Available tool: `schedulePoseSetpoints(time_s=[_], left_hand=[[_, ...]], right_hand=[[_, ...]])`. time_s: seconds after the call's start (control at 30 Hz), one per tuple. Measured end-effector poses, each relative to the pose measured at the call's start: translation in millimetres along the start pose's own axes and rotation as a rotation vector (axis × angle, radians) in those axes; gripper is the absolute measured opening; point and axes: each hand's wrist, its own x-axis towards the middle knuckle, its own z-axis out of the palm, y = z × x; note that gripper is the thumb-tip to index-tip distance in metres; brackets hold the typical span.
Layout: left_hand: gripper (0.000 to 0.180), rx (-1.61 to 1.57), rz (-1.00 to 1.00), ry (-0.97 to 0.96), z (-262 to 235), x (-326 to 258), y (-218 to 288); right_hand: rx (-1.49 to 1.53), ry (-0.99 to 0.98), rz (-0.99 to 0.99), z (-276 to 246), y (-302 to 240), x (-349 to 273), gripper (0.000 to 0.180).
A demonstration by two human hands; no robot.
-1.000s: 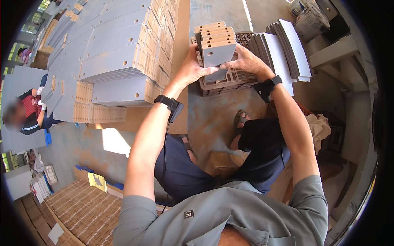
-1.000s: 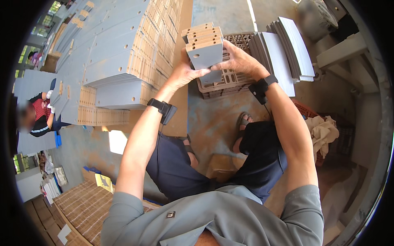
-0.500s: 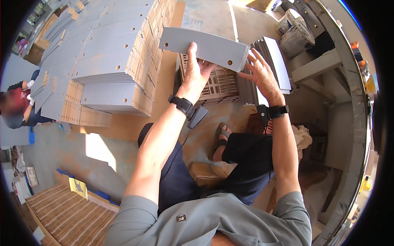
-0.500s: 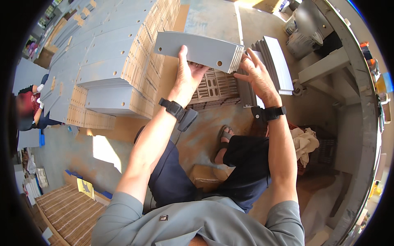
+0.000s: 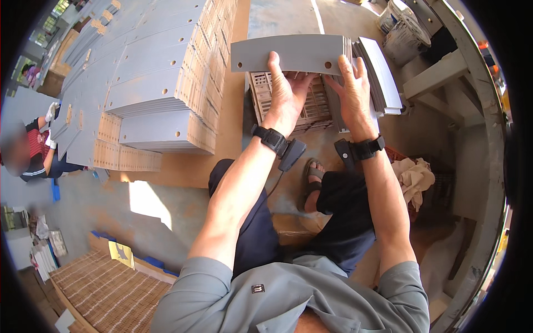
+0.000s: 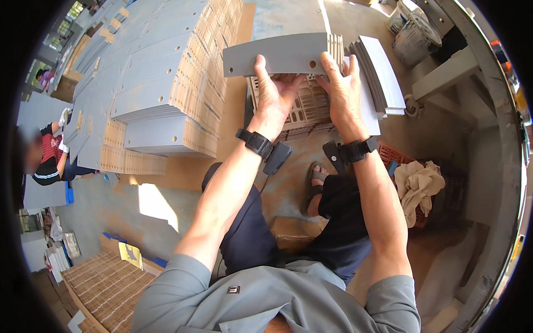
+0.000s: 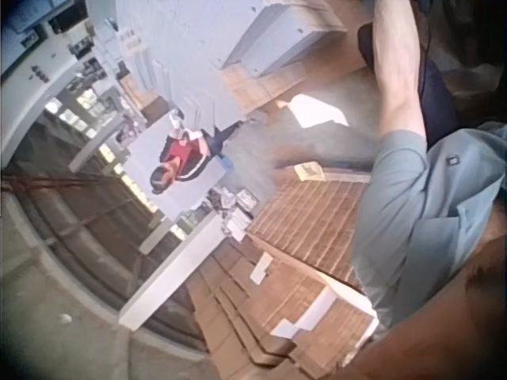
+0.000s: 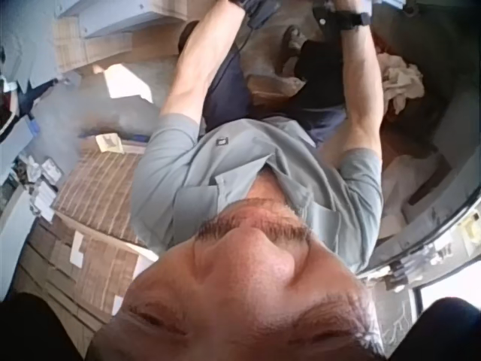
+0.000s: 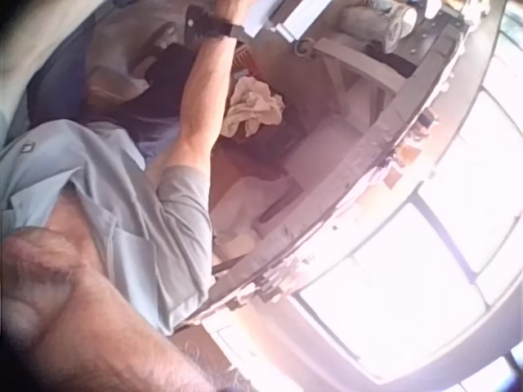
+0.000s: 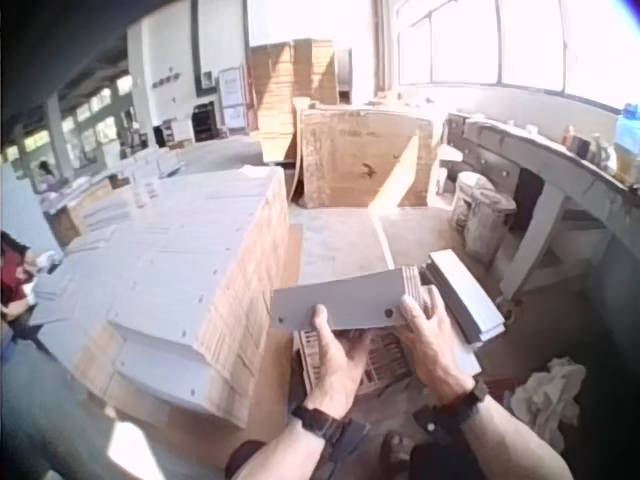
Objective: Sorting and stacking painted wooden furniture panels into a plastic crate.
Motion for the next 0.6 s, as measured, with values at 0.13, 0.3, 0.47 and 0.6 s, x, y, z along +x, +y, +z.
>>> schedulePoseSetpoints(time_s=[0.13,0.3,0.47,0.6], left_hand=[[0.095,0.025,0.065,-0.050,1.9,4.0,10.9],[0.092,-0.086,0.065,0.040,1.5,10.1,17.3],[0.091,-0.007,-0.010,0.011,2.8,-0.7,19.7],[0.098,0.024,-0.081,-0.076,-10.1,-9.9,18.4]], right_hand=[[-0.056,-0.001,-0.176,25.7,6.2,-1.2,0.089],[0.270,-0.119,-0.138,42.9,14.6,-1.8,0.072],[0.099,-0.068,-0.207,67.1,23.1,-4.2,0.094],[0.106,-0.022,-0.139,72.1,10.3,5.6,0.086]])
